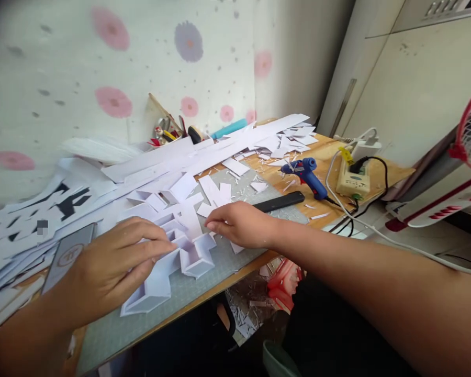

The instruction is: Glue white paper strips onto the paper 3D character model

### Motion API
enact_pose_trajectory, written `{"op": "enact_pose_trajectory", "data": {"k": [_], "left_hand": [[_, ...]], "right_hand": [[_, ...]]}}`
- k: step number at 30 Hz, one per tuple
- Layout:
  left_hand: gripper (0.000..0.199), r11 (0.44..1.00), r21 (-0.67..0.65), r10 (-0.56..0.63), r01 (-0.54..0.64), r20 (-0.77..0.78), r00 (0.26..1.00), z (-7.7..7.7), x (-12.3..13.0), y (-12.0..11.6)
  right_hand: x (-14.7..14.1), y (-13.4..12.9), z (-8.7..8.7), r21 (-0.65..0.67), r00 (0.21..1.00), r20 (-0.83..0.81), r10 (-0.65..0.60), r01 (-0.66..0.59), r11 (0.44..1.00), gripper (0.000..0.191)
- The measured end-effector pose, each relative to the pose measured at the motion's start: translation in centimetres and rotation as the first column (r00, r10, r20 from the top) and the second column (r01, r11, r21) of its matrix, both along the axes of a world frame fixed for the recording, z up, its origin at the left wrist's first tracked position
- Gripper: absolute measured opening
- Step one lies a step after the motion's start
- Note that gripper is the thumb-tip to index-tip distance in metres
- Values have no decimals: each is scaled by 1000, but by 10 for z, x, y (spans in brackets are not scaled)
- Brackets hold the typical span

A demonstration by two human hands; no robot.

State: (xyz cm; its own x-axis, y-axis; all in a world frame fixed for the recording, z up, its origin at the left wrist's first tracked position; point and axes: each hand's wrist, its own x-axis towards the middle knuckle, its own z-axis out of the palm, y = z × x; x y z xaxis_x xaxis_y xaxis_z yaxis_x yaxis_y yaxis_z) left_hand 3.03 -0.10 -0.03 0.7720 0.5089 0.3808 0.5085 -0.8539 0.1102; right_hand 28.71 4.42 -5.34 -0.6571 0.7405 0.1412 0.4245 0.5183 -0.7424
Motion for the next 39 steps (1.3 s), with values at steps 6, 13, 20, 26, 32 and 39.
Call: {"op": "enact_pose_trajectory", "data": {"k": [6, 13, 20, 26, 32, 39], "left_hand": [[30, 997, -65, -52, 48, -62, 997, -13, 11, 11], [32, 990, -113, -94, 80, -124, 988, -20, 2, 11], [32, 987, -157, -41, 14, -170, 985, -34, -6, 11], [27, 988, -154, -46, 23, -145, 988, -38, -6, 13], [32, 992, -91, -101, 87, -165, 981, -38, -7, 15], [26, 998, -58, -42, 32, -184, 982, -32, 0, 7]], "right_hand": [[-3, 5, -4, -57, 998, -37, 58, -60, 997, 25], [-13, 16, -4, -226, 995, -83, 46, -64, 972, 27], [-19, 20, -1, -209, 985, -37, 166, -170, 963, 28], [-20, 20, -6, -203, 980, 8, 197, -191, 960, 28], [-19, 18, -3, -210, 983, 3, 185, -180, 961, 30], [-20, 17, -6, -227, 987, -14, 162, -161, 961, 30]]}}
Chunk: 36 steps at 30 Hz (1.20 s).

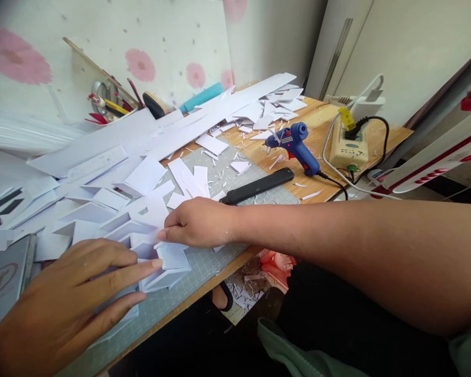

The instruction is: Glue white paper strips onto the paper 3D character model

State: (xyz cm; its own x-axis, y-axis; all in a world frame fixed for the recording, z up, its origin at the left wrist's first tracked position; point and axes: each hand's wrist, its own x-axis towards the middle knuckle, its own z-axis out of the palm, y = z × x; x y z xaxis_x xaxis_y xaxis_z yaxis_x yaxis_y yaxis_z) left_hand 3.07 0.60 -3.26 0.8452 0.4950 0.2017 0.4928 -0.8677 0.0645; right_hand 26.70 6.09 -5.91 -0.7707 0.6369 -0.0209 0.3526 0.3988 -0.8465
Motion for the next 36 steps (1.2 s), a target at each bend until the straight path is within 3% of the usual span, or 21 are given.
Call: {"op": "enact_pose_trajectory", "data": {"k": [36], "left_hand": [[26, 999, -51, 1, 1, 42, 999, 1, 4, 2]], "right_hand": [[0, 0, 4, -27, 1000, 5, 12, -12, 1000, 29]]}}
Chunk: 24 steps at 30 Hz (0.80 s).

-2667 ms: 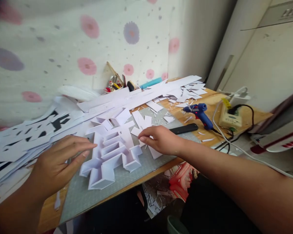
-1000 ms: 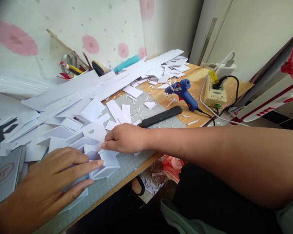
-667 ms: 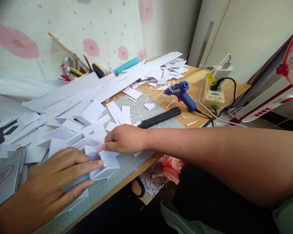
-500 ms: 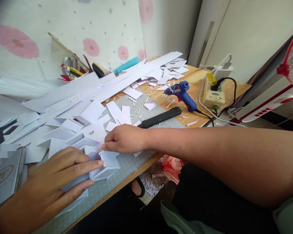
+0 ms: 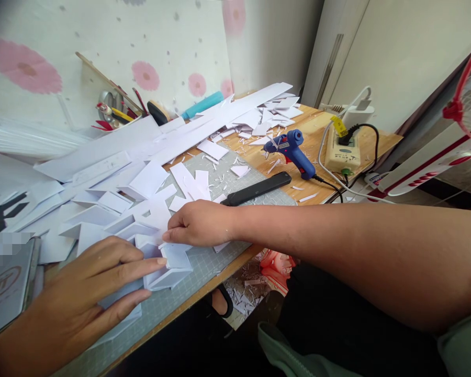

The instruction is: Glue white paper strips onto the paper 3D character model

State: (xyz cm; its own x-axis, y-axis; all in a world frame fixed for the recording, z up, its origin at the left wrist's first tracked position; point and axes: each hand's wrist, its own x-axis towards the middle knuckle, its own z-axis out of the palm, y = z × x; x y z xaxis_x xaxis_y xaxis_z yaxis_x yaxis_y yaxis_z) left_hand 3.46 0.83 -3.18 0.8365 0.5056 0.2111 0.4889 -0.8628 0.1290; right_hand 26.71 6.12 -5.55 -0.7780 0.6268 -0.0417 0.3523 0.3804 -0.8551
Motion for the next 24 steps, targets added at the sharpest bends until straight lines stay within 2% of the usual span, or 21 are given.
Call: {"op": "enact_pose_trajectory", "data": {"k": [5, 12, 24], "left_hand": [[25, 1000, 8, -21, 21, 0, 1000, 0, 0, 1], [25, 1000, -11, 10, -10, 3, 1000, 0, 0, -1], [26, 1000, -6, 21, -21, 4, 1000, 1, 1, -3]], "right_hand": [[2, -1, -5, -34, 999, -40, -24, 23, 999, 31], [2, -2, -9, -120, 992, -121, -33, 19, 993, 28], [-2, -1, -10, -72, 997, -73, -7, 2, 997, 25]]}}
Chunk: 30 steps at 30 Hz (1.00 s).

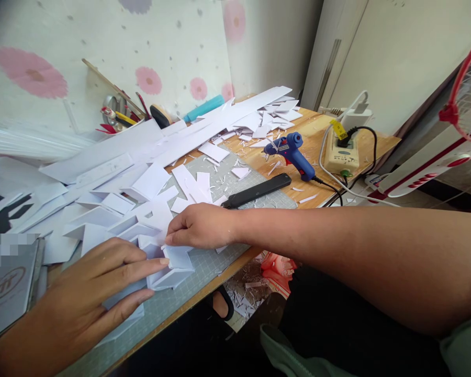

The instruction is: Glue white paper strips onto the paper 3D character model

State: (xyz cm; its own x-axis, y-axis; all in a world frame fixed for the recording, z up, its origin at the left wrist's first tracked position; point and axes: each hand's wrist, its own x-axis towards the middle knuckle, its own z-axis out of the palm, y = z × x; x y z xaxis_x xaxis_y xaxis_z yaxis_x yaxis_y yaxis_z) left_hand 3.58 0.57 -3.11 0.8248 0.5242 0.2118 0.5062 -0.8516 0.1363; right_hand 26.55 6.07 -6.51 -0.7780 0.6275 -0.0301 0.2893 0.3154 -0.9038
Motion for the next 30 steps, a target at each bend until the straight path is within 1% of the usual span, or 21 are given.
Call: {"op": "enact_pose_trajectory", "data": {"k": [8, 15, 23, 30], "left_hand": [[25, 1000, -23, 5, -5, 3, 1000, -1, 0, 0], [25, 1000, -14, -15, 15, 2, 1000, -2, 0, 0], [23, 1000, -6, -12, 12, 17, 1000, 1, 2, 0], [27, 998, -62, 19, -18, 22, 1000, -5, -3, -2]], "right_hand": [[-1, 0, 2, -16, 1000, 6, 1, -1, 1000, 24], [-1, -1, 4, -23, 1000, 20, -12, 13, 1000, 22], [-2, 0, 4, -24, 1000, 20, -17, 18, 1000, 22], [-1, -1, 2, -22, 1000, 16, -13, 14, 1000, 22]]}}
